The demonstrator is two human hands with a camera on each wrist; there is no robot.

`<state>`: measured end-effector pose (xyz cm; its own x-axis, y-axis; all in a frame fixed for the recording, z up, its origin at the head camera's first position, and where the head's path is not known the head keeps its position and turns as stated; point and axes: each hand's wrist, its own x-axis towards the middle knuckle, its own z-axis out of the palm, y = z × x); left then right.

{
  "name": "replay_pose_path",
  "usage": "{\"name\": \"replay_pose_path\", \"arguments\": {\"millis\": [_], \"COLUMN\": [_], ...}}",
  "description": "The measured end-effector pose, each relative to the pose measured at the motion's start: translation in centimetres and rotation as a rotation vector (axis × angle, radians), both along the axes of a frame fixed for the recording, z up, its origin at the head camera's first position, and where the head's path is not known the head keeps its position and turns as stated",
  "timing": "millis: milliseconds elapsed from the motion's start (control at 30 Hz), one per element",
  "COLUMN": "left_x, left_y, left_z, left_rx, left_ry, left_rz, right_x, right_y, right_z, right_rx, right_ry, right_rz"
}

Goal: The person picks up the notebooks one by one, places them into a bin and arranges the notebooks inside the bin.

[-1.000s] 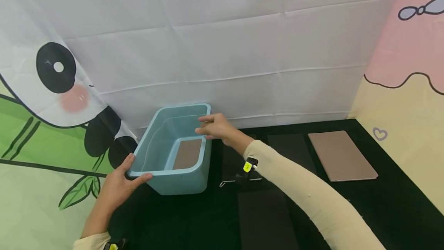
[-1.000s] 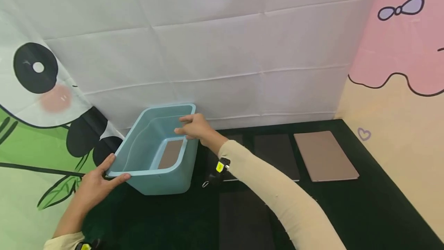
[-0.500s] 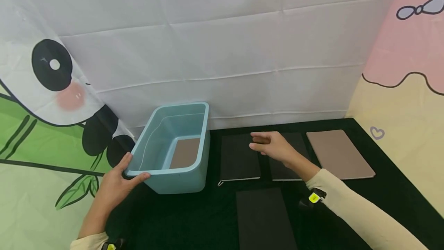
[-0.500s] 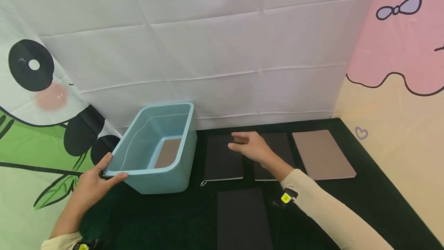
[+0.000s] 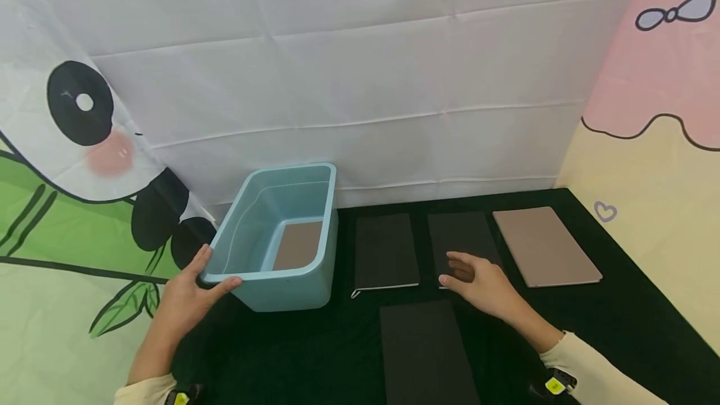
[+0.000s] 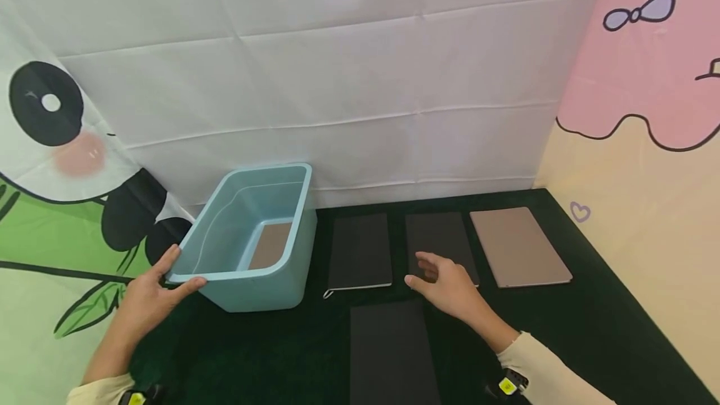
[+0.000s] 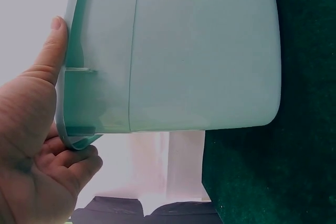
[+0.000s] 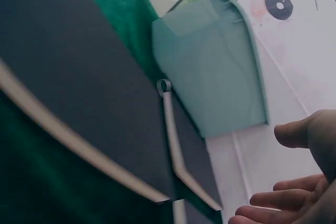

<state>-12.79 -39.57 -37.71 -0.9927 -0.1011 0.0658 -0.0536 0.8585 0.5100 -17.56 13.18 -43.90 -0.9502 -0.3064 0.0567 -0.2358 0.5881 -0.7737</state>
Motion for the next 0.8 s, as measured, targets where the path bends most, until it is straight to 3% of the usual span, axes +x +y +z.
{"name": "replay_pose_path", "arguments": {"millis": [467, 800], "left_x": [-0.1, -0.1], "left_y": [0.1, -0.1], "left_z": [0.0, -0.1], "left_rx": [-0.002, 0.003], "left_ry": [0.006, 0.03], "left_rz": [0.002, -0.001], "right_x": [4.7, 5.8], "right_y": [-0.6, -1.3], "right_z": [-3.7, -4.7], "right_rx": [0.121, 0.216], "right_ry": [-0.061, -0.088], "right_rz": [-0.083, -0.09]}}
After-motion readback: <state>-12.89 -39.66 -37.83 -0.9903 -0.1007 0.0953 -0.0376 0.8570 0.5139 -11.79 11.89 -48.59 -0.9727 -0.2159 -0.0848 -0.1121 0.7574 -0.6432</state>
